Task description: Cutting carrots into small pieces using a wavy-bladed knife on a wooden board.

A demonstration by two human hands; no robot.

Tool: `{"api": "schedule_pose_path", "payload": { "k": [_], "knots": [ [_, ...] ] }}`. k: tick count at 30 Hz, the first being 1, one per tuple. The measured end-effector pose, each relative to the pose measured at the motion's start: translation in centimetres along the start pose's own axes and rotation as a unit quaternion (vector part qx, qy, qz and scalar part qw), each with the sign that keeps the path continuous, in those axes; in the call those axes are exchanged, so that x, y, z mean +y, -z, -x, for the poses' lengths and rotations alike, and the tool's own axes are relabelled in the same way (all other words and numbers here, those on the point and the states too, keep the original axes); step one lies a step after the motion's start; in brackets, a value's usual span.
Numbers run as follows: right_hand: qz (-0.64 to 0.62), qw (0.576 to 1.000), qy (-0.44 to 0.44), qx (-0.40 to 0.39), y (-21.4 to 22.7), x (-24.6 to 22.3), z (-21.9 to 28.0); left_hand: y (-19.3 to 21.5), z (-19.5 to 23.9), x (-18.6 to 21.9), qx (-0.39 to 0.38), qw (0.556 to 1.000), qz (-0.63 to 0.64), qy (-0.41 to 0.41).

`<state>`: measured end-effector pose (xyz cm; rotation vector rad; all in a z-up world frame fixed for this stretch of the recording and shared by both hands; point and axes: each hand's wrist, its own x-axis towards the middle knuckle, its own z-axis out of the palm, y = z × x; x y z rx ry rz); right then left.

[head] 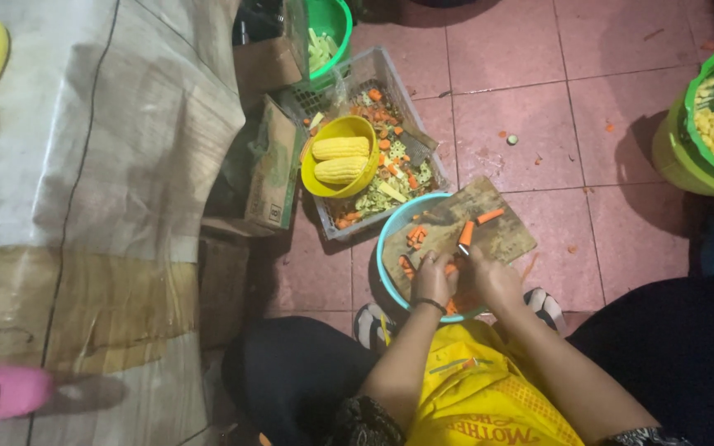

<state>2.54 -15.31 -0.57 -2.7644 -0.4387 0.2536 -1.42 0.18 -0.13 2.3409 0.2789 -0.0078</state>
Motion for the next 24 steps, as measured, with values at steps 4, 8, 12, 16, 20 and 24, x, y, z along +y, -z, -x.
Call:
{"api": "schedule_pose_path", "payload": {
  "k": [4,8,12,16,20,24],
  "knots": [
    [-0.001,1.000,-0.015,-0.015,2.2,-1.3,-0.4,1.6,-0.2,1.9,-0.019,0.999,0.000,0.039],
    [0.004,0.999,-0.028,-0.038,3.5,-3.1,0.2,-0.5,-0.3,0.4,-0.006,0.999,-0.024,0.031],
    [0.024,0.997,-0.032,-0.064,2.4,-3.7,-0.6,-1.0,-0.9,-0.9,-0.002,0.999,-0.046,-0.003],
    [0.005,0.999,-0.003,-0.048,3.5,-4.9,-0.4,-2.7,-1.5,-2.4,0.012,1.000,-0.006,-0.014],
    [0.069,0.987,0.105,0.097,2.4,-5.5,0.3,-6.7,-2.2,-6.3,0.076,0.996,-0.004,-0.041],
    [-0.020,0.997,-0.034,-0.062,9.0,-8.1,1.0,-0.8,-0.1,-1.1,0.034,0.999,-0.019,0.003]
  ]
}}
